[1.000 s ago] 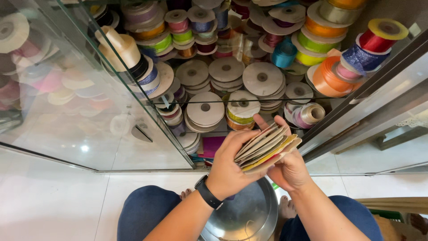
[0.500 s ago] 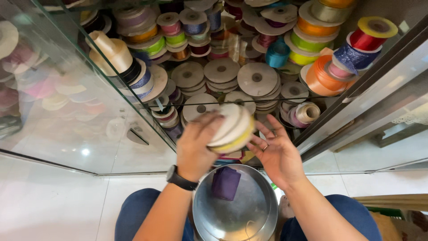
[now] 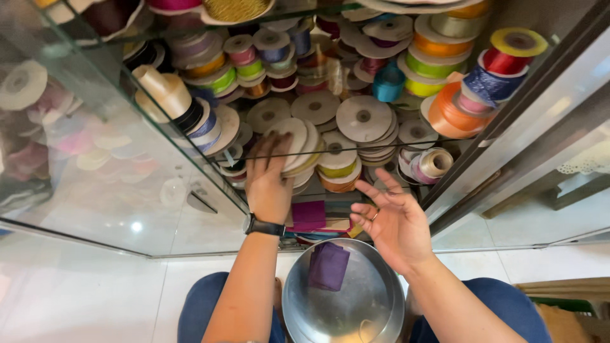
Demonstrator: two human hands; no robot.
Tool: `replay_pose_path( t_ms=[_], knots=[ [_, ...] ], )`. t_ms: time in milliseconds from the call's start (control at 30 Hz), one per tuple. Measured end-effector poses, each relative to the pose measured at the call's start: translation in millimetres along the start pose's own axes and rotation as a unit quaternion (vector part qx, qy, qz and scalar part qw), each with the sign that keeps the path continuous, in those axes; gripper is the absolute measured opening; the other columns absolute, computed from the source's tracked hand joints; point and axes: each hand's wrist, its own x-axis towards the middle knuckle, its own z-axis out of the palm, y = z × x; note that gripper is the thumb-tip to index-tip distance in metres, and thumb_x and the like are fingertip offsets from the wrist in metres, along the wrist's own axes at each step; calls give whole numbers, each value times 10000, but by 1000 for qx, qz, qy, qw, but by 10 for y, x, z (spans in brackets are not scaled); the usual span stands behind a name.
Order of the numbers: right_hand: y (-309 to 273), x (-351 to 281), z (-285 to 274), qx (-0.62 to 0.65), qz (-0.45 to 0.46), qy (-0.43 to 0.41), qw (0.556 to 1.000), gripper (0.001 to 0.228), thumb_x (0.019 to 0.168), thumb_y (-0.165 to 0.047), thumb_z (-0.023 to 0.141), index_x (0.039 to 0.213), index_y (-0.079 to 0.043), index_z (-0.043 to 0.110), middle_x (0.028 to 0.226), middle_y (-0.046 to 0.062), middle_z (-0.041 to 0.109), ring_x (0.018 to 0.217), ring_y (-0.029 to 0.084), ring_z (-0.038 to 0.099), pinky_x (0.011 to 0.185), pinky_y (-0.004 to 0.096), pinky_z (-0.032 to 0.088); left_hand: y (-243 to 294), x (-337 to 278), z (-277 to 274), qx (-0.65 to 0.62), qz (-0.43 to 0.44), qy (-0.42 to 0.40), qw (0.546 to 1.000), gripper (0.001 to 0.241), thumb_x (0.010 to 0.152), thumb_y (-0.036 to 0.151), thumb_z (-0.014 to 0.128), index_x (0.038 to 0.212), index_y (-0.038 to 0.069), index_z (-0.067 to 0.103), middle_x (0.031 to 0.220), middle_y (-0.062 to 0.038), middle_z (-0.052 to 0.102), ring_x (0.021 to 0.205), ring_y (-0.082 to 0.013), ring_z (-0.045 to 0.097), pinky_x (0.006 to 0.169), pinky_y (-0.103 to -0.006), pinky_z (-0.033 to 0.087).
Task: The person sits on the floor in front of a glass cabinet filled with spools of ribbon. They pick up various spools, examine them, and place them into a metal bowl on their lap. They also stack some spools together before placing them in the bowl.
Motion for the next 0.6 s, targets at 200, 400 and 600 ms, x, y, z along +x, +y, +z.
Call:
replay_pose_path(
  t_ms=[200, 400, 600],
  knots=[
    [51, -36, 29, -9, 28, -66, 997, 609, 946, -289, 549, 1549, -215, 596, 1480, 217, 718, 953, 350, 808, 894, 494, 655, -136, 258, 369, -5, -11, -23, 1000, 872, 797, 58, 868, 1595, 326, 644, 1467, -60, 665, 1409, -382, 618, 1099, -558, 637],
    [-83, -189, 308, -16, 43, -38, 998, 665, 920, -269, 568, 1554, -71, 552, 1427, 287, 656, 910, 378, 699, 848, 472, 585, -173, 496, 700, -40, -32, -94, 994, 1029, 732, -163, 570, 1640, 323, 571, 1593, -77, 603, 1387, -468, 536, 890, -628, 601],
    [-47, -163, 239, -8, 61, -62, 996, 586, 934, -261, 561, 1487, -70, 597, 1371, 276, 700, 924, 372, 702, 864, 475, 577, -155, 866, 1059, -7, -22, -173, 985, 843, 899, -124, 444, 1621, 282, 598, 1644, -180, 501, 1420, -576, 452, 876, -733, 571]
  ],
)
